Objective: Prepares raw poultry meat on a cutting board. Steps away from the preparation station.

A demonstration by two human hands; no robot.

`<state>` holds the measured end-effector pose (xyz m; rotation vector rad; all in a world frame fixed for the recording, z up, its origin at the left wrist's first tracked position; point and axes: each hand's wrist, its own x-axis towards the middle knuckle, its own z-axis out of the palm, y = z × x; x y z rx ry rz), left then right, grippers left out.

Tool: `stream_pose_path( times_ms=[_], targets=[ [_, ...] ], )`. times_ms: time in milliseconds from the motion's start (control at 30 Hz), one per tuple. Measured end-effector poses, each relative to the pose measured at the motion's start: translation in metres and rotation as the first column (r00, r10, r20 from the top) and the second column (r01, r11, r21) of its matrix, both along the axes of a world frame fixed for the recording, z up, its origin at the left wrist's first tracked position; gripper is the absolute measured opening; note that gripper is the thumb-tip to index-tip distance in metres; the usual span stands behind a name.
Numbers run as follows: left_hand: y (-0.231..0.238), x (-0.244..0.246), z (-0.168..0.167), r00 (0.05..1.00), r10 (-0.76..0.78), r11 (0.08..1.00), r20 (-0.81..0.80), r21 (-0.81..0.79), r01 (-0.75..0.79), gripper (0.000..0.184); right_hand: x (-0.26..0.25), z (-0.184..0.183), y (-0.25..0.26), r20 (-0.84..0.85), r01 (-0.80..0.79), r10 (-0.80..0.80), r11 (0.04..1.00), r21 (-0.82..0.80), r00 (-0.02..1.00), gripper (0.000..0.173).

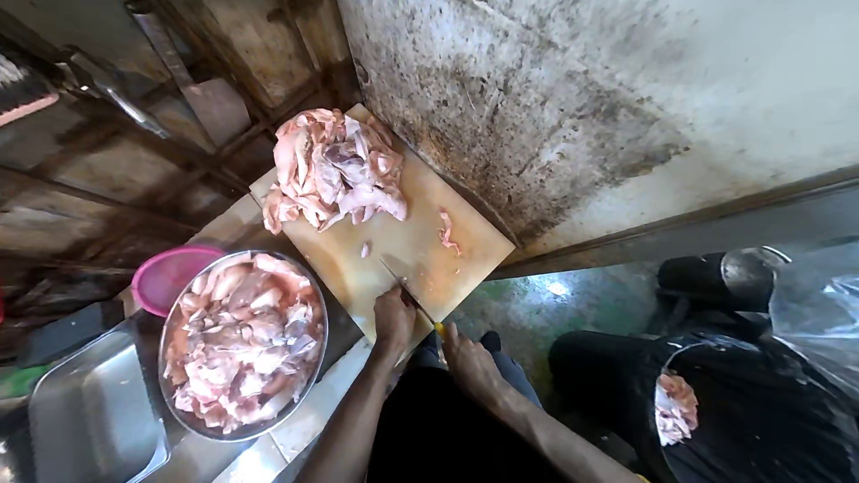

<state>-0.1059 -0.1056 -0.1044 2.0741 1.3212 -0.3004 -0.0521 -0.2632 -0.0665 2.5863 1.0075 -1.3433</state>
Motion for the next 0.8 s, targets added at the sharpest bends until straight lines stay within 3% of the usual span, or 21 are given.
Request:
stream_pose_path(
  times_ms=[133,400,567,700,800],
  targets=[
    [0.0,0.001,-0.002,1.0,-0.022,1.0,0.005,0.018,0.022,0.015,0.004,0.003,-0.047,-0.012,0.016,-0.017,0.999,-0.038,1.0,0.039],
    [-0.001,0.004,0.002,0.991,-0.101,0.994,-0.089,0.02,0.103,0.026,0.011,-0.024,0.03,-0.053,0.037,-0.033,0.996,0.075,0.998,0.041],
    [0.013,-0.006,0.009,0.979,-0.162,0.987,-0.126,-0.016,0.161,0.02,0.026,-0.02,0.003,-0.061,0.066,-0.063,0.997,0.048,0.996,0.043],
    [0.03,-0.037,0.015,0.993,-0.061,0.997,-0.102,0.037,0.065,0.019,0.034,-0.017,-0.03,-0.074,0.047,-0.048,0.999,-0.007,0.996,0.045],
    [0.039,-0.064,0.015,0.998,0.06,0.995,-0.001,0.081,-0.06,0.02,0.041,-0.018,-0.032,-0.066,0.044,-0.039,0.996,0.083,0.997,0.042]
  ],
)
